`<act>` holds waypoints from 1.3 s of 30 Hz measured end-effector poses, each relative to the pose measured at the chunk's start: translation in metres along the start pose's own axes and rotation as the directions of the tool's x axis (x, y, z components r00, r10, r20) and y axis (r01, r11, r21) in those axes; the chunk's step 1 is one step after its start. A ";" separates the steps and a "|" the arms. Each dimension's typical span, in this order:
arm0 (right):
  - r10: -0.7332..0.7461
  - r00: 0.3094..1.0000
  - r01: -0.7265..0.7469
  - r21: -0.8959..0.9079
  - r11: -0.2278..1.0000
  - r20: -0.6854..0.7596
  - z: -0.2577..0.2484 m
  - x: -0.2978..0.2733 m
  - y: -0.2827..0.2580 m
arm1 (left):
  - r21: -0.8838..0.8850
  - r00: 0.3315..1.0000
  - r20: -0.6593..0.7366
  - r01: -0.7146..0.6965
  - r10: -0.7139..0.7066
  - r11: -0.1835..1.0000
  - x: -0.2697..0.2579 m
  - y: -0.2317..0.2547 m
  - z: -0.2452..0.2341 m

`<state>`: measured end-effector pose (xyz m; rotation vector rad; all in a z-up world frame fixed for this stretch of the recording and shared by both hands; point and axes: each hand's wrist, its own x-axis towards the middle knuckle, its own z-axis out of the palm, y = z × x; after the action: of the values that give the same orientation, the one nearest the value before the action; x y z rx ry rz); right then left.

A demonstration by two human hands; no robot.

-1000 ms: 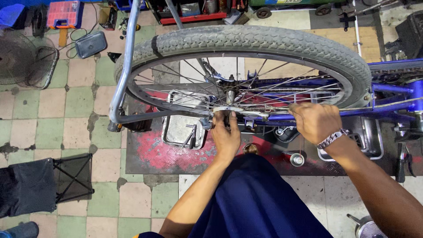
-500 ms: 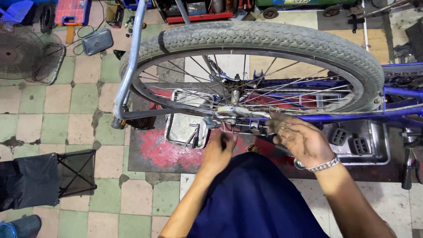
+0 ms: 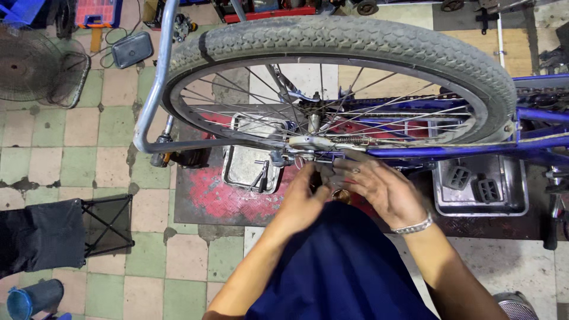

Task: The person uses a hammer and a metal block to strike a small metal component on the floor. They then move to a bicycle mounted upside down on a stand and use a wrench to tighten a bolt on the rear wheel hub. The person continues to adjust the wheel hub area with their hands and tools.

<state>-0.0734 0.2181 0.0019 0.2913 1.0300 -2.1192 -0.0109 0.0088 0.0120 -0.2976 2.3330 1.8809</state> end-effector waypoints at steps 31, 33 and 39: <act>-0.039 0.997 0.015 -0.360 0.933 -0.061 0.018 0.065 0.040 | -0.570 0.979 -0.100 0.088 -0.176 0.817 -0.009 -0.042 -0.024; -0.122 0.986 0.034 -0.584 0.811 -0.111 0.024 0.067 0.043 | -0.597 0.974 -0.099 0.106 -0.204 0.795 -0.010 -0.046 -0.023; -0.495 0.869 0.138 -0.971 0.197 0.023 0.035 0.067 0.063 | -0.706 0.973 -0.044 0.129 -0.225 0.696 -0.017 -0.056 -0.030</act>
<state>-0.0713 0.1313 -0.0453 -0.2860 2.5722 -1.3113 0.0196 -0.0304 -0.0315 -0.7054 1.4435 2.6212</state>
